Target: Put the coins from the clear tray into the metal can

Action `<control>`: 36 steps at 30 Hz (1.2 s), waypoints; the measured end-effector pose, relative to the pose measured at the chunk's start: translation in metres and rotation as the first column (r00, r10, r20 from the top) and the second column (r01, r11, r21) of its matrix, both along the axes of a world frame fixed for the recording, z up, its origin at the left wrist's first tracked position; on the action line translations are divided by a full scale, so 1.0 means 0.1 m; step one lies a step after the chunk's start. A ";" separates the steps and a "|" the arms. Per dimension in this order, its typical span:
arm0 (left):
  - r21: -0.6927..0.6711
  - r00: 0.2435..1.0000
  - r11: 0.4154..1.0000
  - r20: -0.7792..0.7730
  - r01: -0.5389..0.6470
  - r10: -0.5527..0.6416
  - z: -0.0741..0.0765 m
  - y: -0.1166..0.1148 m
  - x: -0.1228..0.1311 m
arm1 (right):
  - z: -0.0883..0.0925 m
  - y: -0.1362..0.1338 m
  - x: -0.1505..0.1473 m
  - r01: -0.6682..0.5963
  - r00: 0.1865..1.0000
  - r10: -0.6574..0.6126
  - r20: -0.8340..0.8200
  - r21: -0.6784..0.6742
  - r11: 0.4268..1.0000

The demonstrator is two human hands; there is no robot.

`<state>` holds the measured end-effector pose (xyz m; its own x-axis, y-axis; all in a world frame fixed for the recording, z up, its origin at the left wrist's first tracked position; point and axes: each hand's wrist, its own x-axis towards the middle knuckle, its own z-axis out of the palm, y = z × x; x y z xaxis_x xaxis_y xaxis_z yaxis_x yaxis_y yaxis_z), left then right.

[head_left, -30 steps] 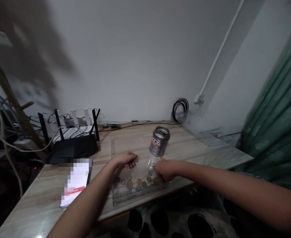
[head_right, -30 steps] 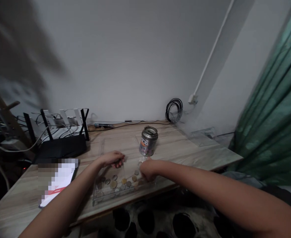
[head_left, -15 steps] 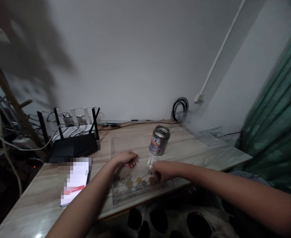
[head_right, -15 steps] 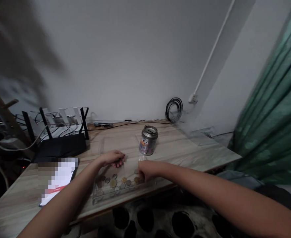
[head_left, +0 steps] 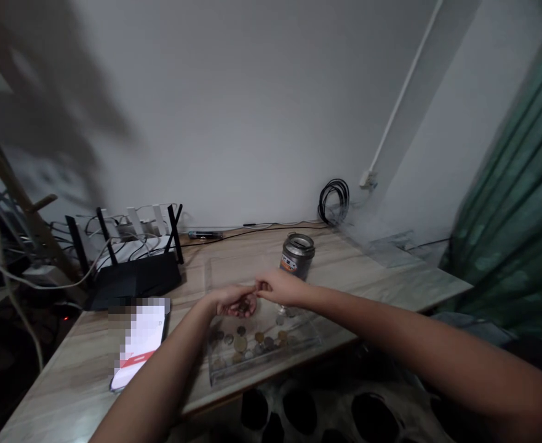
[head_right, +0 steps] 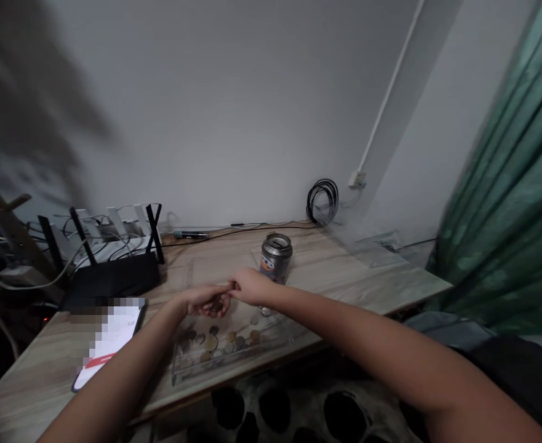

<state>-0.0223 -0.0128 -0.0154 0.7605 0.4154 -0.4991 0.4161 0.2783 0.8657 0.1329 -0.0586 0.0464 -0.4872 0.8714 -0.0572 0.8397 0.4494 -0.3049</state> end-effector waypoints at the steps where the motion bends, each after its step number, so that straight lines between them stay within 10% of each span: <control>1: 0.010 1.000 1.000 -0.017 0.019 -0.018 0.01 0.00 0.00 | -0.03 -0.02 0.08 -0.013 0.998 0.015 0.054 -0.042 0.999; 6: 0.076 0.999 0.997 -0.017 -0.034 0.035 0.04 0.00 0.01 | -0.23 -0.23 0.49 -0.175 0.962 0.237 0.134 -0.361 0.916; 19: 0.115 0.991 0.985 -0.024 -0.125 0.128 -0.05 0.04 0.03 | -0.35 -0.25 0.40 -0.110 0.993 0.113 -0.022 -0.461 0.880; 27: -0.112 0.998 0.992 -0.007 -0.064 0.064 -0.04 0.05 0.00 | -0.24 -0.02 -0.09 0.132 0.916 -0.109 -0.386 0.034 0.991; 32: -0.219 0.906 0.898 0.100 -0.382 0.410 -0.01 0.17 -0.04 | -0.32 -0.14 -0.27 -0.345 0.932 0.328 -0.154 -0.101 0.933; 36: -0.274 0.754 0.777 0.208 -0.567 0.624 -0.01 0.25 -0.08 | -0.48 -0.16 -0.40 -0.431 0.902 0.423 -0.088 -0.251 0.867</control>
<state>-0.0300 0.0125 -0.0168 0.5031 0.7529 -0.4243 -0.1319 0.5522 0.8232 0.0930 -0.0749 -0.0019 -0.8129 0.5344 -0.2314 0.5731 0.6638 -0.4805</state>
